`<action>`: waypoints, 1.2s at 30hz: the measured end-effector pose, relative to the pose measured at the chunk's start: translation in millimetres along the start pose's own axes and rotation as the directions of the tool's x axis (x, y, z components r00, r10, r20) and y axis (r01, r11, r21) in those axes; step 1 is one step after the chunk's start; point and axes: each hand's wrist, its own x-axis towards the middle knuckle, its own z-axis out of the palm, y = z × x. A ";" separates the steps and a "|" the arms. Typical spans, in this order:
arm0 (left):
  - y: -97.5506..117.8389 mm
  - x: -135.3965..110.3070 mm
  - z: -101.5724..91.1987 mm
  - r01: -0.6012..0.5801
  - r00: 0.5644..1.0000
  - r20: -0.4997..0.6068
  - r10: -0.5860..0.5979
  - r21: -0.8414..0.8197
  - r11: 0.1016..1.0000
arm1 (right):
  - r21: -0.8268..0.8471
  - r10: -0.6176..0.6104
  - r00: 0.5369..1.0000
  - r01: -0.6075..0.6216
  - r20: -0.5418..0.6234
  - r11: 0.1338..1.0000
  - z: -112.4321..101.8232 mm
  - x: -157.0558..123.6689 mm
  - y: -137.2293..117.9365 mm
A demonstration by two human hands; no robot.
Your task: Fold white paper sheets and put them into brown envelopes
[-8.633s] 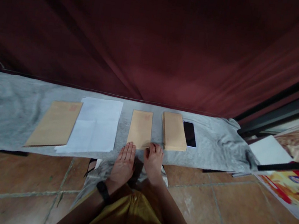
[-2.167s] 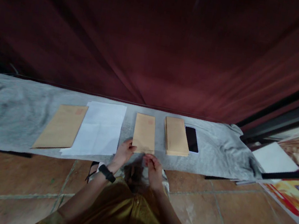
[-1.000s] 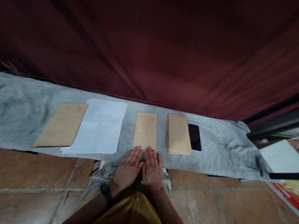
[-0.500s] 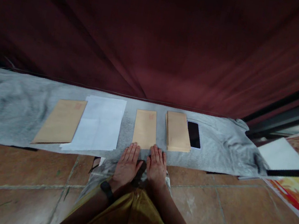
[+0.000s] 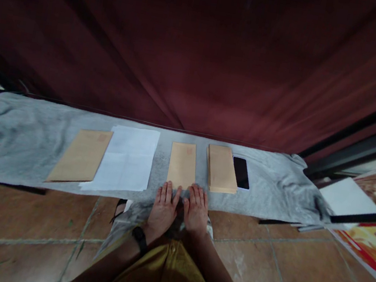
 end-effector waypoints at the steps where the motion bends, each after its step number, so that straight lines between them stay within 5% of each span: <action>1: -0.8 -0.4 2.3 0.000 1.000 -0.005 0.000 0.008 1.000 | 0.008 -0.022 1.000 0.022 0.001 1.000 -0.2 1.6 -1.9; 7: -5.2 -1.2 15.4 -0.018 0.999 -0.043 0.020 0.059 0.998 | 0.044 -0.158 0.985 0.156 0.069 0.987 8.1 8.5 -17.3; 17: -16.5 -7.1 12.1 -0.030 0.996 -0.082 0.034 0.058 0.998 | -0.170 -0.099 0.995 0.103 0.032 0.980 12.7 -0.3 -7.3; 29: -22.3 -6.2 12.1 -0.006 0.992 -0.127 0.008 0.022 1.000 | -0.175 -0.029 1.000 0.028 0.001 0.984 9.0 -4.0 -1.7; 36: -14.3 8.4 11.9 -0.213 0.976 -0.068 0.208 -0.071 0.975 | -0.178 -0.035 0.999 0.033 -0.008 0.983 10.5 -3.2 0.0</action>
